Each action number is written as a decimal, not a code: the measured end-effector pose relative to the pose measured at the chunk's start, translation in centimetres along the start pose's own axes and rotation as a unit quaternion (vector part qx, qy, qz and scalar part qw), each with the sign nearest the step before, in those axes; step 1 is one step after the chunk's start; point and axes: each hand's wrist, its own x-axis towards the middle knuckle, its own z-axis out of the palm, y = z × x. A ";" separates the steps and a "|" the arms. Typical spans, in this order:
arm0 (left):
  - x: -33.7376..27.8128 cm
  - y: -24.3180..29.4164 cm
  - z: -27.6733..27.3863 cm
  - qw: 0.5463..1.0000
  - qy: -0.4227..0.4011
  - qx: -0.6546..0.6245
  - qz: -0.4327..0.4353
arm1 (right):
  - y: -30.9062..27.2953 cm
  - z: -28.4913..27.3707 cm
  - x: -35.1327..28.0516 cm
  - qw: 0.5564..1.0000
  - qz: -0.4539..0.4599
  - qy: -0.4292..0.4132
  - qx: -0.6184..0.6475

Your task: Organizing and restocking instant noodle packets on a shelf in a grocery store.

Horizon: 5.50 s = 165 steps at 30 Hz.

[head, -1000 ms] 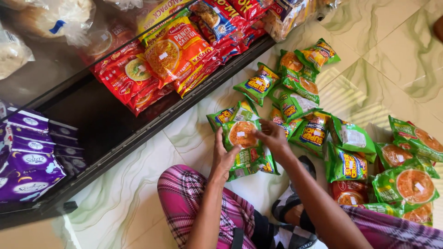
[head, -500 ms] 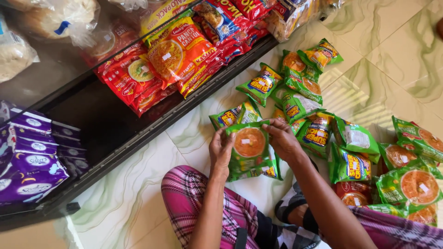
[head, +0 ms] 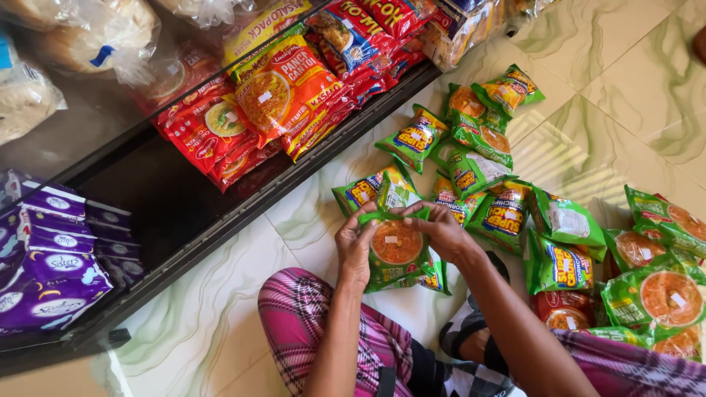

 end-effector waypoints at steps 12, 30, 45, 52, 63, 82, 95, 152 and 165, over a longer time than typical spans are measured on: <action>-0.9 4.0 1.9 0.995 -0.008 0.072 -0.076 | -2.5 -1.2 -2.2 0.981 -0.023 -0.193 -0.002; -9.2 8.6 12.1 0.890 -0.167 0.380 0.187 | 0.6 -2.5 -0.1 0.820 -0.139 -0.262 0.489; -7.9 8.1 16.4 0.868 -0.117 0.389 0.286 | -0.4 -1.0 -1.9 0.883 -0.172 -0.181 0.397; -7.4 7.1 16.0 0.883 -0.091 0.379 0.261 | 0.7 -1.8 -1.9 0.914 -0.180 -0.128 0.341; -6.4 8.1 14.5 0.903 -0.109 0.333 0.248 | -2.7 -0.3 -0.5 0.949 -0.156 -0.117 0.249; -2.1 6.0 9.4 0.857 -0.048 0.458 0.230 | -3.0 -2.5 1.0 0.973 -0.093 0.189 0.096; -1.2 4.9 10.6 0.840 -0.026 0.488 0.236 | -4.1 -1.0 0.5 0.975 -0.065 0.174 0.125; 1.9 1.0 2.4 0.999 -0.020 0.047 0.018 | -0.9 2.3 1.2 0.971 -0.072 0.187 -0.131; 2.0 2.6 2.1 0.997 -0.056 -0.035 -0.029 | 4.2 -5.3 3.7 0.981 -0.088 0.174 0.017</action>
